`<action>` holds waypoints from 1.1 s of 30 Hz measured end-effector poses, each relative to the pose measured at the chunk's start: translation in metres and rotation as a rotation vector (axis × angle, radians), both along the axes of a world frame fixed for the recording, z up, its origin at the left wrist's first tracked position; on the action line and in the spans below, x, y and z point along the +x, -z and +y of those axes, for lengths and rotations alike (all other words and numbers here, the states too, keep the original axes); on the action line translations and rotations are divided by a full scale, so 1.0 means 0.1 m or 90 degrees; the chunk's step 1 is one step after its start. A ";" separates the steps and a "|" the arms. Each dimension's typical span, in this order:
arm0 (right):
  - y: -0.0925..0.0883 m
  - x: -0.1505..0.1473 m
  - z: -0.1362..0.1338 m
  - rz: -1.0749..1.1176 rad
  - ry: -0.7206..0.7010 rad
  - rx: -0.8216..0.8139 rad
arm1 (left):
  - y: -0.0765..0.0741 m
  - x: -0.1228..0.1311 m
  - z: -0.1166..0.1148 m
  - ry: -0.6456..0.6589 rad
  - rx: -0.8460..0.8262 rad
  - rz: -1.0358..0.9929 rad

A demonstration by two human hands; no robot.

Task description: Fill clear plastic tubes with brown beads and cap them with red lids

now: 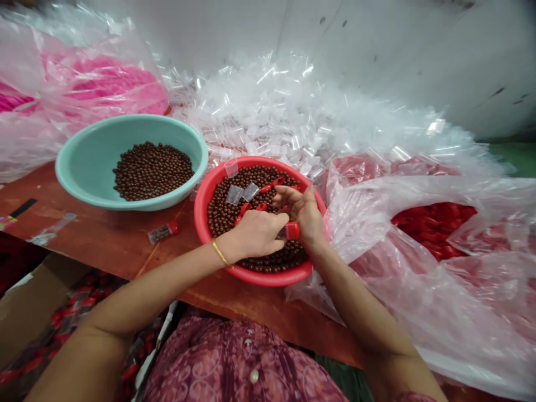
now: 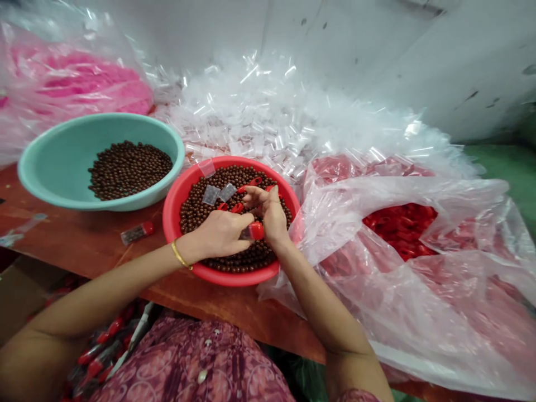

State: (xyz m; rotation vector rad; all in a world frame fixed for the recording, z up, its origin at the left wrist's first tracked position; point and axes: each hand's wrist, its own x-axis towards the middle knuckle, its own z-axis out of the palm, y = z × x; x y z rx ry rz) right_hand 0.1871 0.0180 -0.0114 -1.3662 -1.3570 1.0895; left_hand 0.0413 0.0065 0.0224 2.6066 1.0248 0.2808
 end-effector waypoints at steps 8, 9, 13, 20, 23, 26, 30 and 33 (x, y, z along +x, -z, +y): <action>-0.12 0.05 0.06 -0.740 -0.234 0.290 | 0.05 -1.29 -0.23 -0.499 -0.019 -0.087; -0.12 0.02 0.08 -0.800 -0.272 0.314 | 0.14 -1.43 -0.25 -0.547 -0.025 -0.085; -0.03 -0.12 0.15 -0.905 -0.375 0.372 | 0.43 -1.66 -0.30 -0.603 -0.085 -0.061; 0.06 0.03 0.12 -0.882 -0.334 0.391 | 0.61 -1.56 -0.27 -0.507 -0.014 0.271; 0.02 0.22 -0.01 -0.696 -0.234 0.359 | 0.46 -1.52 -0.28 -0.446 0.052 0.338; 0.03 0.31 -0.15 -0.488 -0.118 0.294 | 0.17 -1.34 -0.28 -0.404 0.109 0.265; 0.04 0.31 -0.20 -0.366 -0.118 0.193 | -0.13 -0.88 -0.06 -0.333 0.147 0.166; 0.03 0.30 -0.15 -0.360 -0.142 0.167 | -0.11 -0.53 0.31 -0.316 0.085 0.242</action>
